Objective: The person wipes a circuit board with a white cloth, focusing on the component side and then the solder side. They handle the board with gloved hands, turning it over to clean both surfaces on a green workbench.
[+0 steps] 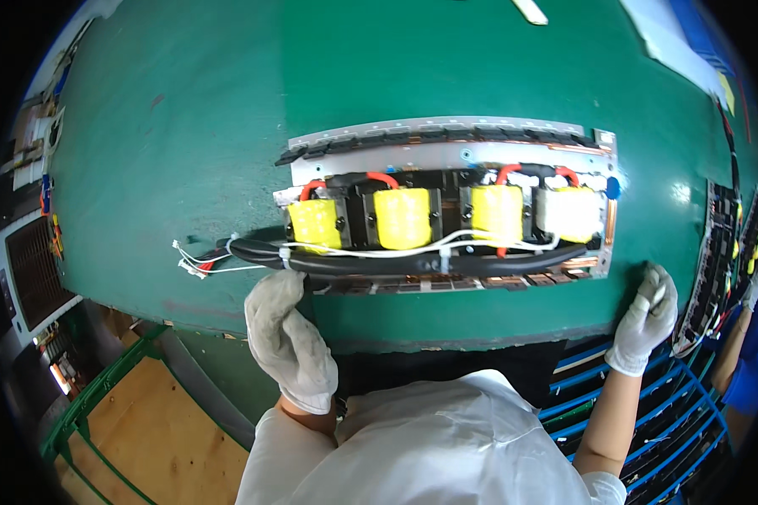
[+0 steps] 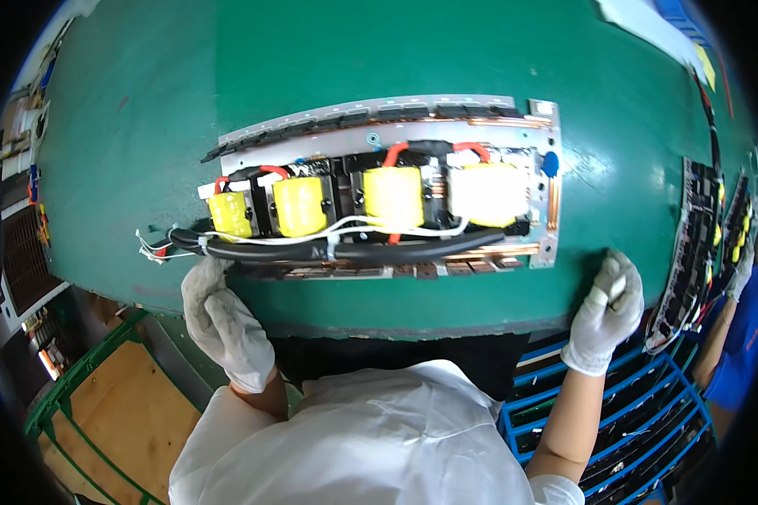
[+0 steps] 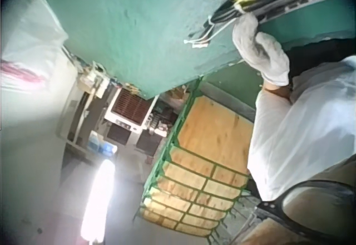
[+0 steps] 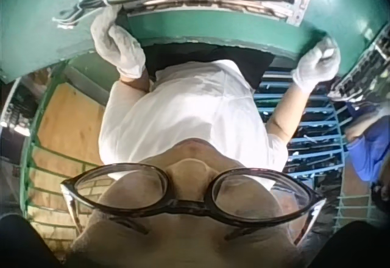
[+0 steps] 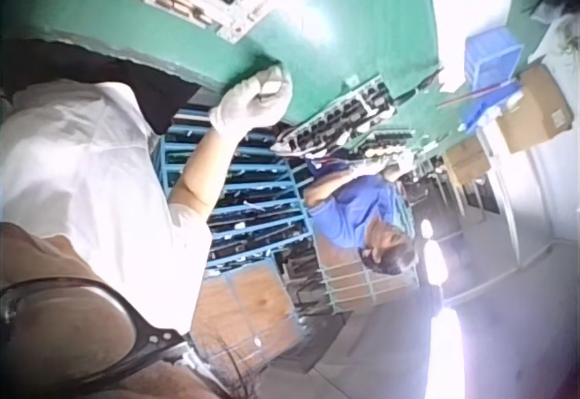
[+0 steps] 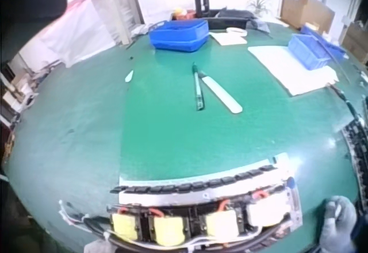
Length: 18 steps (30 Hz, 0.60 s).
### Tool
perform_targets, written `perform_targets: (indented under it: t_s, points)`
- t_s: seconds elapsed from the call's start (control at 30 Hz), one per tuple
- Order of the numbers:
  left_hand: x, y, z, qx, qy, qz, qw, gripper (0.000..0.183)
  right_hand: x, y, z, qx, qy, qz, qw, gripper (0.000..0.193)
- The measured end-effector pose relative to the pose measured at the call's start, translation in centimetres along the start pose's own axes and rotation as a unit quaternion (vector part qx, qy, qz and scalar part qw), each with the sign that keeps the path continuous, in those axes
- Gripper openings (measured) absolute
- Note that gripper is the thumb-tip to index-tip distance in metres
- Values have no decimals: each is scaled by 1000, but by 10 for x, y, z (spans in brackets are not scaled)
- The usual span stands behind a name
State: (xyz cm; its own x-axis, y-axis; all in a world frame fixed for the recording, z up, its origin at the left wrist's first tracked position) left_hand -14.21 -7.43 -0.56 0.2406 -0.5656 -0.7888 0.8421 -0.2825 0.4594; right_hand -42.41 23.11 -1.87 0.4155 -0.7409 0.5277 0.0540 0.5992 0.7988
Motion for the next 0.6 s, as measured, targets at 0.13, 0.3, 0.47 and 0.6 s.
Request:
perform_targets:
  t_s: [0.13,0.3,0.47,0.6]
  points:
    - [8,0,-4,5,-37,-39,999,23,-4,1,-3,5,-1,-3,1000,21]
    - [-6,-7,11,160,-67,43,984,24,-12,1,-5,23,-37,-10,999,24]
    - [-8,-13,14,220,-65,34,973,28,-16,1,-6,31,-58,7,998,24]
    - [-7,-22,16,254,-85,37,963,29,-11,0,-3,38,-38,-23,998,23]
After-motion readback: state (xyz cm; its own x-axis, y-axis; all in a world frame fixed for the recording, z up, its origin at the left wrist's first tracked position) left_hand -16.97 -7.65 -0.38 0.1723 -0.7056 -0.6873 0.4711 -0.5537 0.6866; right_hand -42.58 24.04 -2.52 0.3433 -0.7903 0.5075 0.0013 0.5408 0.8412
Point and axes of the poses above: each hand's wrist, its own z-axis towards the middle knuckle, its own y-axis out of the back of the hand, x = y × z, the point moved 6 cm from there along z, towards the middle knuckle, and after that the axes turned 5 degrees about -y, right-handed, at the moved point
